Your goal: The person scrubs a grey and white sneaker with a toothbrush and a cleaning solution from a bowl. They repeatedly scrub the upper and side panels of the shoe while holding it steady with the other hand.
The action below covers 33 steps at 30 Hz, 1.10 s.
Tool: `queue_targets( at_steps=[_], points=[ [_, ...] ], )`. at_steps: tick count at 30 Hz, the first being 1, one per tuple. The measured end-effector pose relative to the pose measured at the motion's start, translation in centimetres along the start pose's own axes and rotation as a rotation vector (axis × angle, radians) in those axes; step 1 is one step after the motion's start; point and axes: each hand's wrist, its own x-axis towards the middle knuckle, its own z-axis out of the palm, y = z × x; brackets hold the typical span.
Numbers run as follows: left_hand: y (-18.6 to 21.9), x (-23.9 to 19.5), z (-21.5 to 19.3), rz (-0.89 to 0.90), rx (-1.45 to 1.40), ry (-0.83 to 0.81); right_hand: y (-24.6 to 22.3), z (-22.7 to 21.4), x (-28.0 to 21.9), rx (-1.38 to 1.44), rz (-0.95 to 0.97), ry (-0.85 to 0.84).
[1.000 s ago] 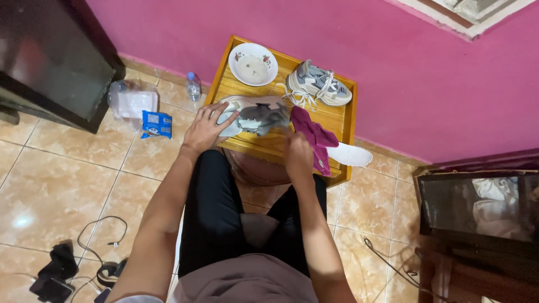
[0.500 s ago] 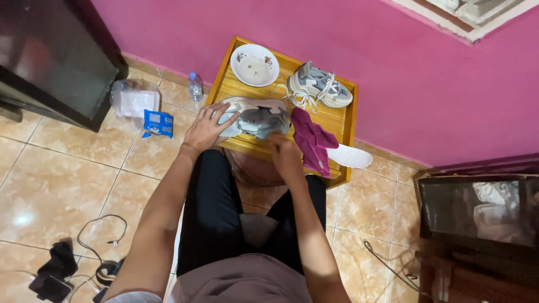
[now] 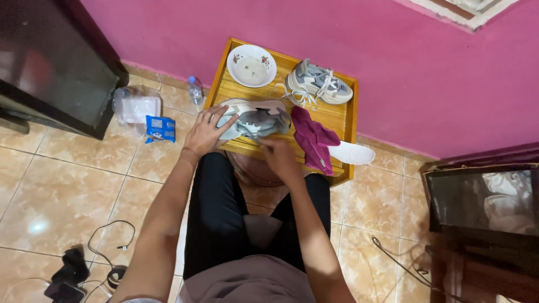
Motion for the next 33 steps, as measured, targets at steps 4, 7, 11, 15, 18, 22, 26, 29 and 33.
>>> queue_targets(
  at_steps=[4,7,11,15,18,22,26,29,33],
  points=[
    [0.5,-0.3,-0.1,-0.041,-0.008,0.007,2.6,0.4,1.1,-0.008,-0.058,0.087],
    [0.1,0.2,-0.2,-0.064,0.001,-0.020,1.2,0.3,0.0,0.109,-0.011,-0.001],
    [-0.1,0.2,-0.2,-0.044,-0.027,-0.009,1.0,-0.1,-0.1,-0.061,0.023,0.091],
    [0.4,0.1,-0.2,-0.025,-0.021,-0.019,0.5,-1.8,-0.7,0.059,-0.092,0.033],
    [0.1,0.0,0.0,-0.043,-0.024,-0.005,-2.4,-5.6,-3.3,0.006,-0.162,0.216],
    [0.2,0.1,-0.5,-0.061,-0.052,-0.012,-2.1,-5.9,3.9,-0.052,0.056,0.265],
    [-0.3,0.6,-0.7,-0.039,-0.053,-0.016,2.5,-3.5,16.2,-0.441,-0.130,0.267],
    [0.1,0.3,-0.8,-0.064,-0.054,-0.015,5.8,-2.5,23.6,-0.467,-0.092,0.148],
    [-0.1,0.1,-0.5,-0.076,-0.025,-0.035,8.4,-0.5,29.2,-0.523,-0.098,0.080]
  ],
)
